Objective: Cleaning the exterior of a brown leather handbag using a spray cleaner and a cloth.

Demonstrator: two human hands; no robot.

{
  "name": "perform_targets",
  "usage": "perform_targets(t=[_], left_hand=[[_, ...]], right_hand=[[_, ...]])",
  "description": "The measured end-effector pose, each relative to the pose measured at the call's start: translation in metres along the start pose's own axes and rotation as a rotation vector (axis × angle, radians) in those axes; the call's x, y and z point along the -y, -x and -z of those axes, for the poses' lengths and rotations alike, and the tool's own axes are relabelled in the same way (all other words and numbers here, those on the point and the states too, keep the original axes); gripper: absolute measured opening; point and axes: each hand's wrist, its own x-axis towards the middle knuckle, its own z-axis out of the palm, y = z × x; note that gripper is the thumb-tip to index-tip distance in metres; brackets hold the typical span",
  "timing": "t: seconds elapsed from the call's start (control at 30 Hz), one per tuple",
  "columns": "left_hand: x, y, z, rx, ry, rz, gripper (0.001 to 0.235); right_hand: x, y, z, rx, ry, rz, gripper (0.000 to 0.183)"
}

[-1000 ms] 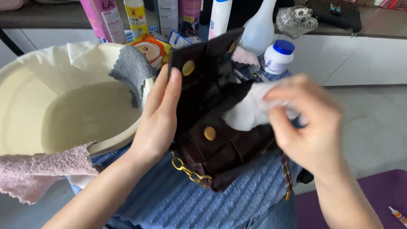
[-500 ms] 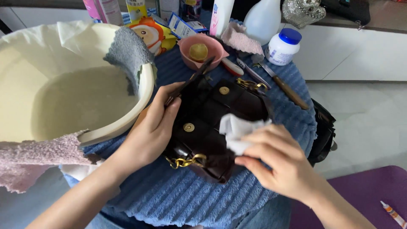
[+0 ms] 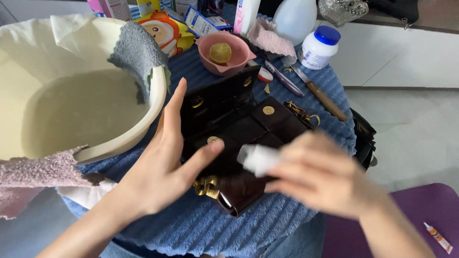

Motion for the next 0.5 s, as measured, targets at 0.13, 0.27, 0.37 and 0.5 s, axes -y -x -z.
perform_targets(t=[0.13, 0.27, 0.37, 0.5], left_hand=[[0.004, 0.008, -0.002, 0.007, -0.066, -0.102, 0.092], [0.011, 0.008, -0.008, -0.017, -0.073, -0.069, 0.087], [0.019, 0.009, -0.012, -0.099, -0.136, -0.181, 0.072], [0.021, 0.008, -0.01, -0.138, -0.198, -0.248, 0.024]], right_hand=[[-0.053, -0.033, 0.009, -0.056, -0.069, 0.034, 0.035], [-0.085, -0.085, 0.007, 0.07, -0.113, 0.019, 0.021], [-0.106, -0.111, -0.009, 0.086, -0.139, 0.026, 0.013], [-0.129, -0.126, -0.035, 0.103, -0.194, -0.033, 0.009]])
